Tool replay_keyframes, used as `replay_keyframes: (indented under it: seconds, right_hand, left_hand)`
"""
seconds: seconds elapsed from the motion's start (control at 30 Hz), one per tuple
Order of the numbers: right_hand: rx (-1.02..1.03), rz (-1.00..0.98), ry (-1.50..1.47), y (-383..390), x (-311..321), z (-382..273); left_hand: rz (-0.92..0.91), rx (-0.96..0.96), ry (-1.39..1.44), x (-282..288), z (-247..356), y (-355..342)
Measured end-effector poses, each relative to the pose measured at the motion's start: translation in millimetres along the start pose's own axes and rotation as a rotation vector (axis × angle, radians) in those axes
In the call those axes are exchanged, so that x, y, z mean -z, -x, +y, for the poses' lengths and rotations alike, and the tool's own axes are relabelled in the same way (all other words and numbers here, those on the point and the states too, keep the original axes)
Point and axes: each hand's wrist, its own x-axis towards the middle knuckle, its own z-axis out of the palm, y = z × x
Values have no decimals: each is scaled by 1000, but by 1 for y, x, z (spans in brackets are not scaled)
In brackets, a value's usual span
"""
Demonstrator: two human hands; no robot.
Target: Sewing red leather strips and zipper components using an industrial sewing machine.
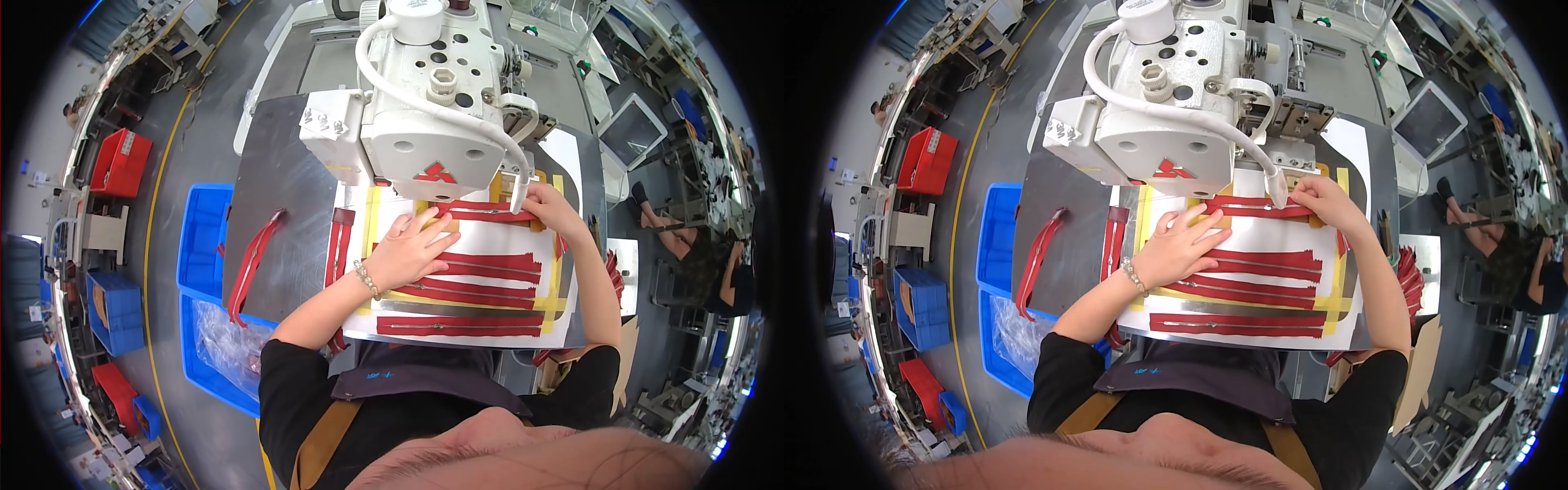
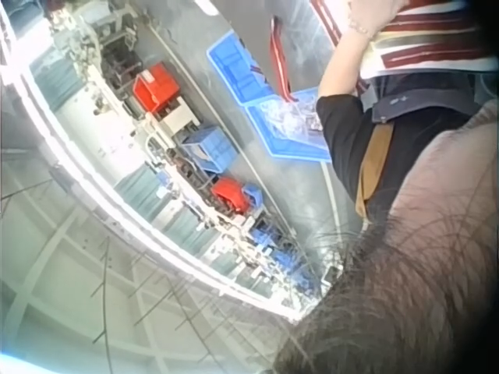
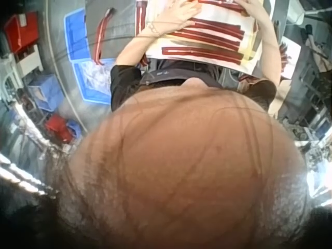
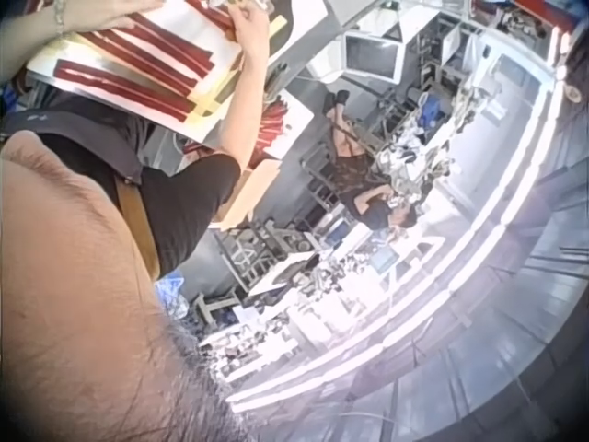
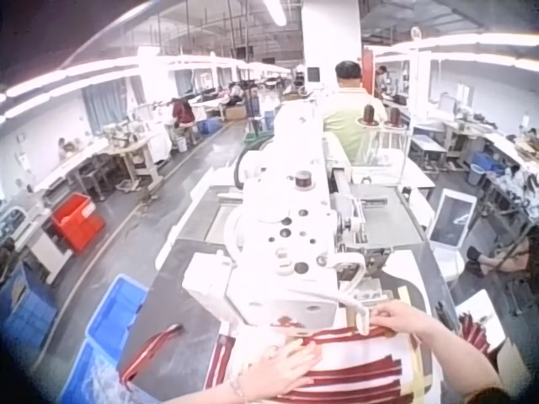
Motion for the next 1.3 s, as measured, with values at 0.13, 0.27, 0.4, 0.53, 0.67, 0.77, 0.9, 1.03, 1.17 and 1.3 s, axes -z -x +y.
replay_keyframes:
  seconds: [0.13, 0.27, 0.4, 0.53, 0.67, 0.77, 0.9, 1.03, 1.17, 1.3]
  right_hand:
    - [69, 33, 81, -1, -6, -3]
    - [38, 65, 24, 1, -12, -8]
    - [-8, 109, 173, 7, -12, -26]
    - [461, 370, 503, -10, -10, 3]
    - [462, 241, 267, -23, -49, -18]
    - [661, 394, 272, -50, -74, -11]
    - [679, 488, 193, -64, -84, -1]
    - [788, 276, 81, -33, -78, -28]
    - [806, 229, 466, -13, -68, -30]
    - [718, 96, 504, 0, -61, -22]
  left_hand:
    - [1, -9, -143, -9, 1, 0]
    - [28, -16, -223, -15, 0, 0]
    - [8, -4, -223, -14, -1, 0]
    - [7, 6, -191, -12, 2, -1]
    - [-7, 11, -159, -8, 1, -1]
    - [15, 16, -98, -7, -1, 0]
    - [124, -42, -20, 3, -8, 1]
    - [243, -38, 23, 13, -13, 2]
    - [189, -78, 89, 11, -15, -1]
    - [141, -176, 100, 7, -11, -2]
